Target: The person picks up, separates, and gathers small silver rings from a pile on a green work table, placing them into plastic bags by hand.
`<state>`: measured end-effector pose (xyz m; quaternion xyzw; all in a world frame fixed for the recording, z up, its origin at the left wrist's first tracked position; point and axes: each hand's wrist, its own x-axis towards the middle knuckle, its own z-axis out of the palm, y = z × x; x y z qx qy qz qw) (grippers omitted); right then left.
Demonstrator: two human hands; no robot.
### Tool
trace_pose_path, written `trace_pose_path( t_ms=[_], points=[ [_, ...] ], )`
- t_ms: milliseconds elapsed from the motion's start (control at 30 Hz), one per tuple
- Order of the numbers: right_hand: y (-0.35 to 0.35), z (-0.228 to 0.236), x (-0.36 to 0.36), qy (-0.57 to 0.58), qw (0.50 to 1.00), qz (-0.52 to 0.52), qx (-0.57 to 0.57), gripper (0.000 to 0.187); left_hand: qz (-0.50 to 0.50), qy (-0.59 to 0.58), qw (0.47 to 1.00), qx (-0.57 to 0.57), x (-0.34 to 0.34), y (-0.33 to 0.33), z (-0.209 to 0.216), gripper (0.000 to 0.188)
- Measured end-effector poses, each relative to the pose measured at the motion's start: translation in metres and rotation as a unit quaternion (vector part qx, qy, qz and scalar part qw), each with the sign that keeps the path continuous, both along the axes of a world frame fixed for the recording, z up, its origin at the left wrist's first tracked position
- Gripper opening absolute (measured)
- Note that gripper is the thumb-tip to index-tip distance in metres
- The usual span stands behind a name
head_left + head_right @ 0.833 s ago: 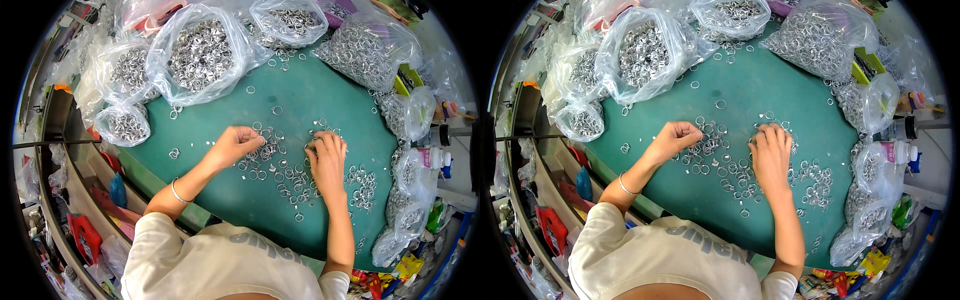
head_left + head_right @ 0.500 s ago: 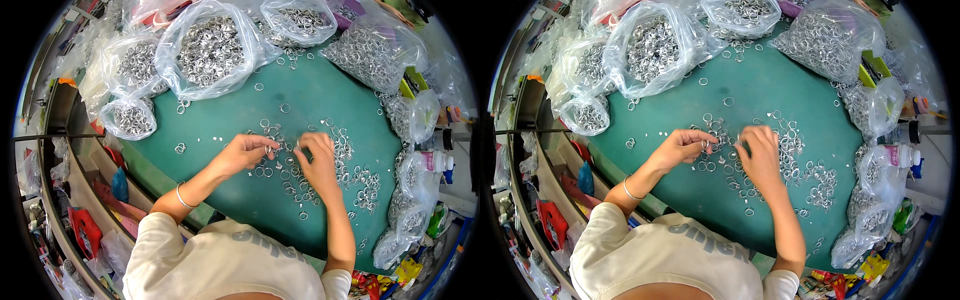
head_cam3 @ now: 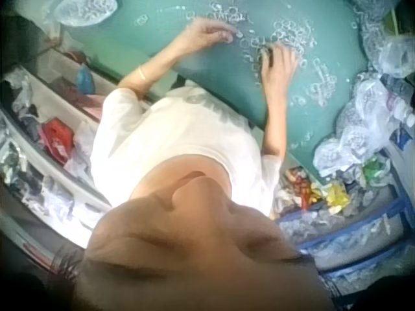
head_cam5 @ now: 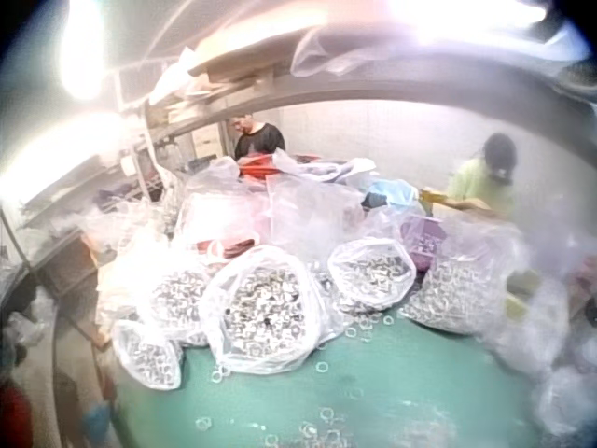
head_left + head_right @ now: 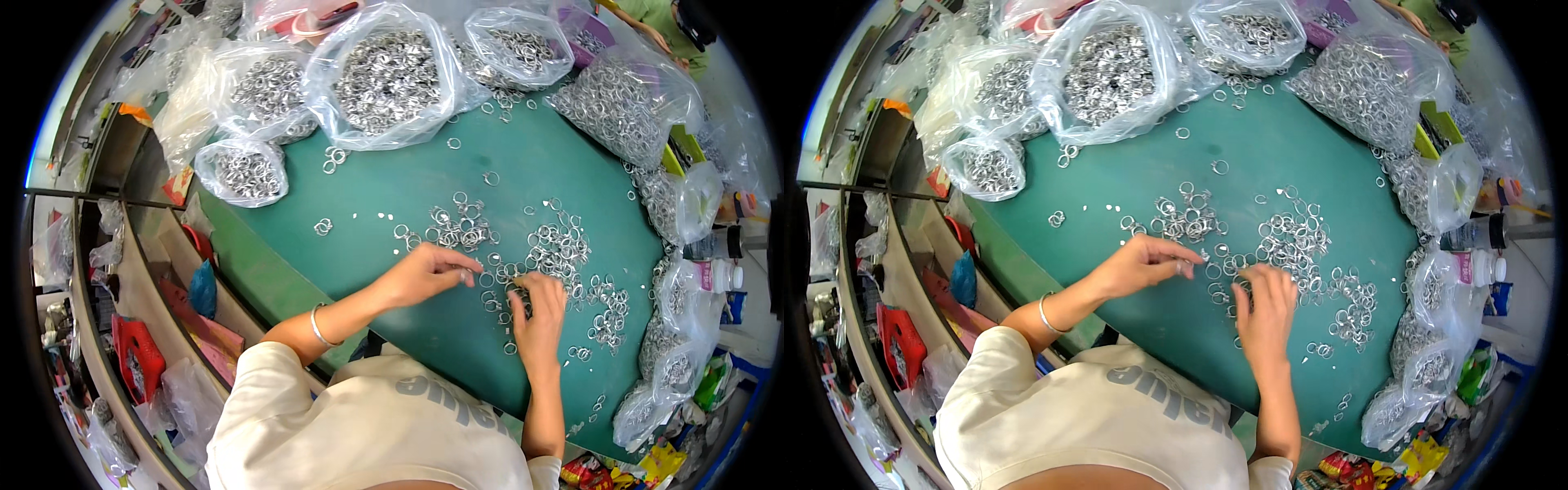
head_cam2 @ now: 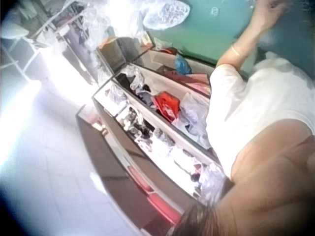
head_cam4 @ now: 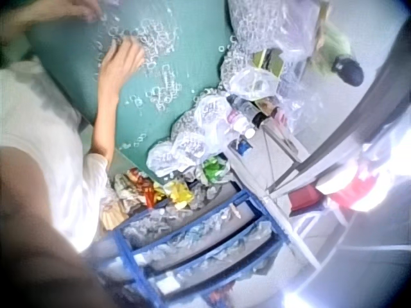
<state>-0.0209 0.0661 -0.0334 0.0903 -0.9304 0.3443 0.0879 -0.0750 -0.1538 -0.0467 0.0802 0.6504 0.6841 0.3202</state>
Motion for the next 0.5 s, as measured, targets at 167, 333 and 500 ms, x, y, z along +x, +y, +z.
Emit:
trace_pose_path(
  t_ms=[167,333,500],
  points=[
    [-0.028,0.01,0.024,-0.132,0.957,-0.016,-0.256,0.024,0.017,-0.012,0.999,0.039,0.021,0.028,0.011,0.022],
    [-0.015,0.012,0.035,-0.038,0.974,-0.053,-0.219,0.027,0.052,0.271,0.953,-0.125,0.039,0.049,0.029,0.029],
    [0.0,0.01,0.048,-0.1,0.937,-0.138,-0.306,0.01,0.053,0.371,0.922,-0.094,0.044,0.08,0.021,0.035]
  ],
)
